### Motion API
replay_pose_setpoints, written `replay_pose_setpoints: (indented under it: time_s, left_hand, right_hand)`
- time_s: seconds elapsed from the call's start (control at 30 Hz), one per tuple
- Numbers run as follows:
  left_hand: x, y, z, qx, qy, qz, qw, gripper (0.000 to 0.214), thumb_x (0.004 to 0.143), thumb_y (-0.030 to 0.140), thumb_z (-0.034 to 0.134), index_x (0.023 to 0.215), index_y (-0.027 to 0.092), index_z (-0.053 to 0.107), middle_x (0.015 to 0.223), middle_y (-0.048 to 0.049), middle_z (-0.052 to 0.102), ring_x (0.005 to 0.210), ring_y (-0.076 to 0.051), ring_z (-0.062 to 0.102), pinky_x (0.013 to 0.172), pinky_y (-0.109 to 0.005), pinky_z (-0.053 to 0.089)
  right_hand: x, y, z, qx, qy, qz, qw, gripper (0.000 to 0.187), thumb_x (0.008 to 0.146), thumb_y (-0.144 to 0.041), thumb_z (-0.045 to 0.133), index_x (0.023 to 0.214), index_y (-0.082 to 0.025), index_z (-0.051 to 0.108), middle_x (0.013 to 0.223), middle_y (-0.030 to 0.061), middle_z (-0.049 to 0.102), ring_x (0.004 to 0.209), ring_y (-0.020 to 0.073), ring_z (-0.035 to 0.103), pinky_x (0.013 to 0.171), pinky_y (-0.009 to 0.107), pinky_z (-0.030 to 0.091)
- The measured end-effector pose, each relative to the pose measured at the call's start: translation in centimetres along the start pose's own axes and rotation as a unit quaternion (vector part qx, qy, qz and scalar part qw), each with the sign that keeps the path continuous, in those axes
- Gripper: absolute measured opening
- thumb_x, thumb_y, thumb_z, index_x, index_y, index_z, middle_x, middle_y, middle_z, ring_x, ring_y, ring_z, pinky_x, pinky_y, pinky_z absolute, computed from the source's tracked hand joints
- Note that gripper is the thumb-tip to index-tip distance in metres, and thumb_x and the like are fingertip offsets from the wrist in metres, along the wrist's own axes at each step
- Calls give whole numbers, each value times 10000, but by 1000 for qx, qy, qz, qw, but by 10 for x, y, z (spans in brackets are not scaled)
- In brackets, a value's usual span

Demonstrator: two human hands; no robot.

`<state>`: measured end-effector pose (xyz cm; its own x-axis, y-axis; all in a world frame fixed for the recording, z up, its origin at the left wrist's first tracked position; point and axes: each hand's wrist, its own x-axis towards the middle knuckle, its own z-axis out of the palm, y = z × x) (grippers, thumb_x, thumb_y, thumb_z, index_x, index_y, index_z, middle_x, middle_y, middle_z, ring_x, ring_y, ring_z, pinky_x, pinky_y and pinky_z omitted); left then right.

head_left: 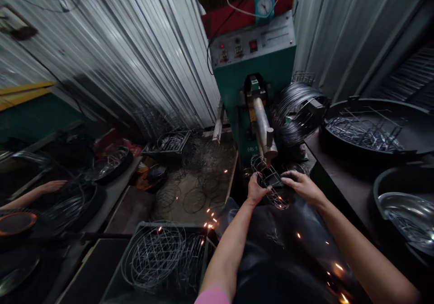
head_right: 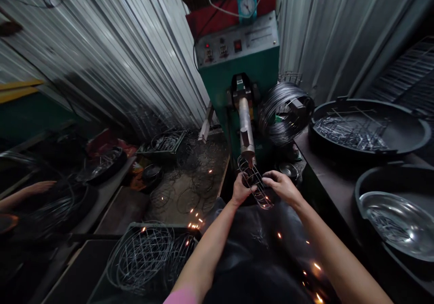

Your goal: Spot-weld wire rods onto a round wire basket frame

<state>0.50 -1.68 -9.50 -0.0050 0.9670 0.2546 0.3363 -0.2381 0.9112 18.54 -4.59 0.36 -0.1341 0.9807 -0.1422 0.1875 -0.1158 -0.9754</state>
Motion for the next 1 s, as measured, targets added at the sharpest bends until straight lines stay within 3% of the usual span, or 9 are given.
replay_pose_setpoints:
  time_s: [0.17,0.43,0.7,0.9,1.0]
  left_hand:
    - [-7,8,-4,-13,-13,-16,1000,517,514,247,804,934,178,510,897,-28,584,870,-184,562,808,-326,448]
    - [-2,10,-2,-82,9,-102,991,522,515,216,815,953,174,533,873,-26,610,823,-166,578,775,-307,460]
    - [7,1,0,-126,28,-124,984,486,514,212,809,913,163,535,832,-10,597,780,-144,568,754,-285,454]
    - [10,0,-1,-148,25,-125,981,492,497,222,817,892,172,529,774,18,566,725,-117,540,710,-254,444]
    - [7,-1,-1,-155,22,-135,978,487,495,241,817,885,176,533,784,16,563,722,-113,531,686,-241,435]
  right_hand:
    - [-25,2,-9,20,-77,43,996,416,608,-544,700,746,-160,622,678,18,623,624,167,566,570,267,454]
    - [0,-9,1,12,-19,-5,1000,442,602,-572,682,763,-163,632,714,29,635,660,179,572,601,275,463]
    - [19,-14,8,-39,5,-27,999,404,617,-543,644,764,-167,639,696,28,631,675,192,581,582,271,456]
    - [10,-2,0,31,-14,24,999,459,578,-520,708,867,-169,647,773,39,665,684,192,606,618,288,490]
    - [-6,5,-8,45,-46,64,996,441,556,-511,748,807,-165,640,710,33,651,630,181,599,592,285,489]
